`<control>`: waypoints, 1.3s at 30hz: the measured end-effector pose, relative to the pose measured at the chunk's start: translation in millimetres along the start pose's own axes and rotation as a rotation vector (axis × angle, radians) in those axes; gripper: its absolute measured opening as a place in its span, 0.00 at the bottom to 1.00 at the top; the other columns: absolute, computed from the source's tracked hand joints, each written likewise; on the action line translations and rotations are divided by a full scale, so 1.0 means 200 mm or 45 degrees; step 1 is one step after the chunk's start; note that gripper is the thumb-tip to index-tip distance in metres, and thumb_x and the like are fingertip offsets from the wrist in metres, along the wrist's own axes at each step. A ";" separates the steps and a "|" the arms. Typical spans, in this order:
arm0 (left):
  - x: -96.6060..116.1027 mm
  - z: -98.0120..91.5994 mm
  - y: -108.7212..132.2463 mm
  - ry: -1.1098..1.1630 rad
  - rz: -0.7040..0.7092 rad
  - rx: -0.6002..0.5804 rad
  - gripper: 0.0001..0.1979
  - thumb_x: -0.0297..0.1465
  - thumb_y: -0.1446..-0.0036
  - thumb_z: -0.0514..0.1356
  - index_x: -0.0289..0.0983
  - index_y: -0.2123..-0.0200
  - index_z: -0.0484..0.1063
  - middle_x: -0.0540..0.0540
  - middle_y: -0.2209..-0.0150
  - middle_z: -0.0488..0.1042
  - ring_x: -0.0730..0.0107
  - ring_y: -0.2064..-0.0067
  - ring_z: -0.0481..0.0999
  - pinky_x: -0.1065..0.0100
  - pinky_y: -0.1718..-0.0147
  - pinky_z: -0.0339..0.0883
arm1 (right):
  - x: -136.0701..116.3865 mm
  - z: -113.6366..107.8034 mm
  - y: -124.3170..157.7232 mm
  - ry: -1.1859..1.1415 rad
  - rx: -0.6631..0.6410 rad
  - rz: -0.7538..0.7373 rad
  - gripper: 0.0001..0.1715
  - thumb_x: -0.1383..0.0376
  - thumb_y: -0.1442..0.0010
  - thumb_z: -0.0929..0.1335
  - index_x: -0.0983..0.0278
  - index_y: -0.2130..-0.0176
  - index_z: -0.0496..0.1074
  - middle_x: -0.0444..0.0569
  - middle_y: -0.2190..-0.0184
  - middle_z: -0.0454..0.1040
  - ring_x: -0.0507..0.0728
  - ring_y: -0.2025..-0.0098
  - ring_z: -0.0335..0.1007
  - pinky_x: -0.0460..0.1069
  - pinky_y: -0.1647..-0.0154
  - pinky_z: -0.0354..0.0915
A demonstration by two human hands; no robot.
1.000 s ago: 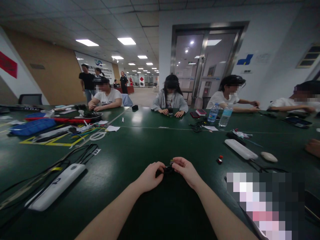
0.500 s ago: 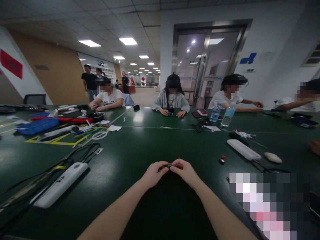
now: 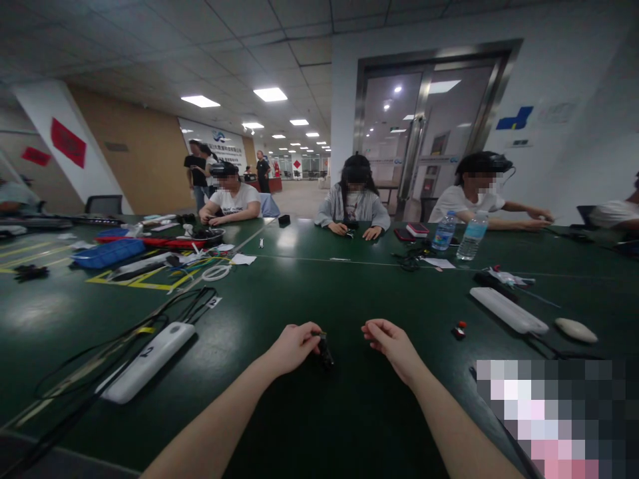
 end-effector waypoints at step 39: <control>-0.75 -0.52 0.33 -0.182 -0.861 0.828 0.10 0.30 0.43 0.42 0.35 0.63 0.60 0.40 0.64 0.73 0.64 0.61 0.73 0.66 0.63 0.61 | 0.02 -0.05 -0.03 -0.019 0.027 0.160 0.21 0.53 0.56 0.69 0.63 0.64 0.72 0.49 0.67 0.74 0.59 0.62 0.68 0.53 0.62 0.66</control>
Point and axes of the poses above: each hand's wrist, its own y-axis away from the middle knuckle, its own z-axis out of the palm, x = y × z, the point moved 3 cm from there along -y, towards the middle knuckle
